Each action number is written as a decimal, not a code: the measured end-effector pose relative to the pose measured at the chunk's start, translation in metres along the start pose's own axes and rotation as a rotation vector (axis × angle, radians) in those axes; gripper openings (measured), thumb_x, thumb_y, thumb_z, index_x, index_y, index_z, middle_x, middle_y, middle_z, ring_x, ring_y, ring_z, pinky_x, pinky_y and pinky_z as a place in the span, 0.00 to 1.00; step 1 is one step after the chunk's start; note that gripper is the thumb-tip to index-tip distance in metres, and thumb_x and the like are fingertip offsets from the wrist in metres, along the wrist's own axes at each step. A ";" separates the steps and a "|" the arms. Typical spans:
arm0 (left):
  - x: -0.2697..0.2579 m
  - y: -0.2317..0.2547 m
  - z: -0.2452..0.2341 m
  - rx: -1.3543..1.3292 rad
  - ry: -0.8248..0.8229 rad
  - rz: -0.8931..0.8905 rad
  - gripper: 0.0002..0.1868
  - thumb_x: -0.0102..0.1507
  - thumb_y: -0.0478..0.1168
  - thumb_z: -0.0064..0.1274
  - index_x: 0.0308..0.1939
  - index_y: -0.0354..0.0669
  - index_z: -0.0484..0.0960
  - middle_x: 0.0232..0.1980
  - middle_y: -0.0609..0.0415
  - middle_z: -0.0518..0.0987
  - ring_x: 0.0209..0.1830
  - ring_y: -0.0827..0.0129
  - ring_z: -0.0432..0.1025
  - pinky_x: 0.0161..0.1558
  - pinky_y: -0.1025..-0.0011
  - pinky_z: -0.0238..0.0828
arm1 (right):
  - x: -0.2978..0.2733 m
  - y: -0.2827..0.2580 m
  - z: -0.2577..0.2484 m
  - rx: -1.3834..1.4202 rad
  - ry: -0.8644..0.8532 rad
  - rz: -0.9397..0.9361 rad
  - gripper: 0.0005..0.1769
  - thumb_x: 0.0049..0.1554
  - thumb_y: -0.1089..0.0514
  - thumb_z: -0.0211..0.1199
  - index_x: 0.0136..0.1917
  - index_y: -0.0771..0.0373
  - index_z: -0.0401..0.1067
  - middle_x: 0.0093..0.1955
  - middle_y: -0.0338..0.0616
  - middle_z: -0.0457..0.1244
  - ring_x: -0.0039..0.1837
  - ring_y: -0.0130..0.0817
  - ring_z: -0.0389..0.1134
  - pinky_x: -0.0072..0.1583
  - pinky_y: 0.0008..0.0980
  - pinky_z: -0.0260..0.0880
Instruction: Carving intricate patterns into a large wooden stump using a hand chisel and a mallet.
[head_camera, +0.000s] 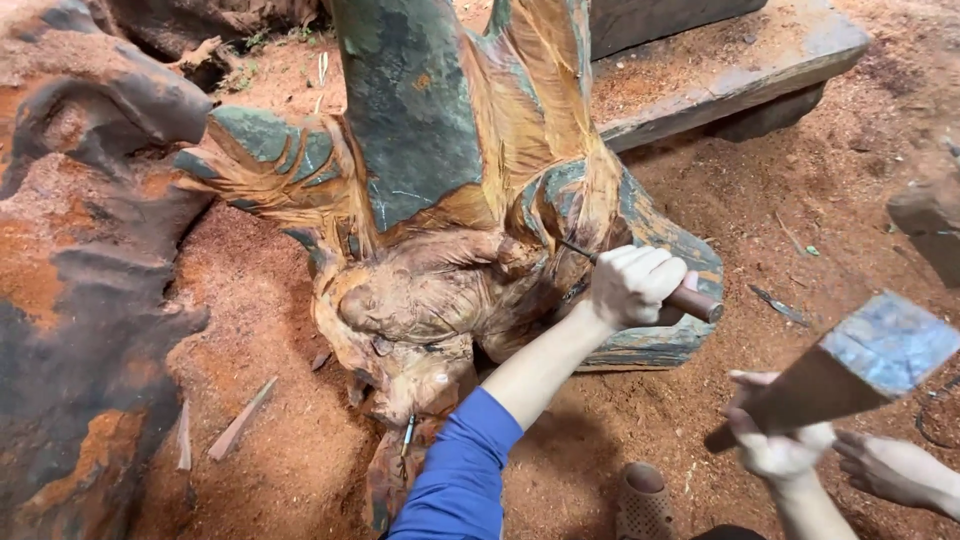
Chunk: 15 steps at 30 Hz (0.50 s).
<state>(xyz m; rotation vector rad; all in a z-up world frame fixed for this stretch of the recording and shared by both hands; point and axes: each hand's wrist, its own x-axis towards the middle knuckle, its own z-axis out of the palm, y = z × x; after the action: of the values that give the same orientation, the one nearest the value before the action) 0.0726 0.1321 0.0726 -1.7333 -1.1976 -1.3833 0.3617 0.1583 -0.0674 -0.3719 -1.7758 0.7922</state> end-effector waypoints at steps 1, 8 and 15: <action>0.001 0.000 -0.001 0.012 -0.013 -0.006 0.16 0.66 0.41 0.44 0.22 0.47 0.68 0.20 0.57 0.67 0.17 0.66 0.66 0.21 0.68 0.59 | -0.011 0.016 0.005 -0.273 -0.033 0.178 0.25 0.48 0.54 0.72 0.52 0.71 0.68 0.48 0.54 0.64 0.49 0.44 0.67 0.56 0.42 0.70; -0.004 -0.004 0.026 0.084 -0.021 -0.084 0.14 0.67 0.42 0.42 0.26 0.47 0.71 0.22 0.57 0.73 0.17 0.66 0.69 0.21 0.67 0.65 | 0.015 -0.020 0.032 0.082 0.173 0.255 0.17 0.62 0.57 0.59 0.57 0.75 0.67 0.34 0.58 0.63 0.40 0.45 0.71 0.57 0.43 0.74; -0.022 -0.016 0.051 0.164 -0.135 -0.133 0.03 0.55 0.39 0.49 0.28 0.45 0.73 0.23 0.54 0.74 0.20 0.62 0.72 0.18 0.64 0.65 | 0.061 -0.034 0.026 -0.159 -0.013 0.641 0.13 0.63 0.56 0.62 0.43 0.65 0.63 0.28 0.48 0.62 0.28 0.35 0.61 0.32 0.35 0.62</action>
<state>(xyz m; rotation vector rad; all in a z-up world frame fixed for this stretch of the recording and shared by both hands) 0.0784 0.1771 0.0362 -1.6789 -1.4814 -1.2194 0.3206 0.1615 -0.0051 -1.0771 -1.7472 1.0930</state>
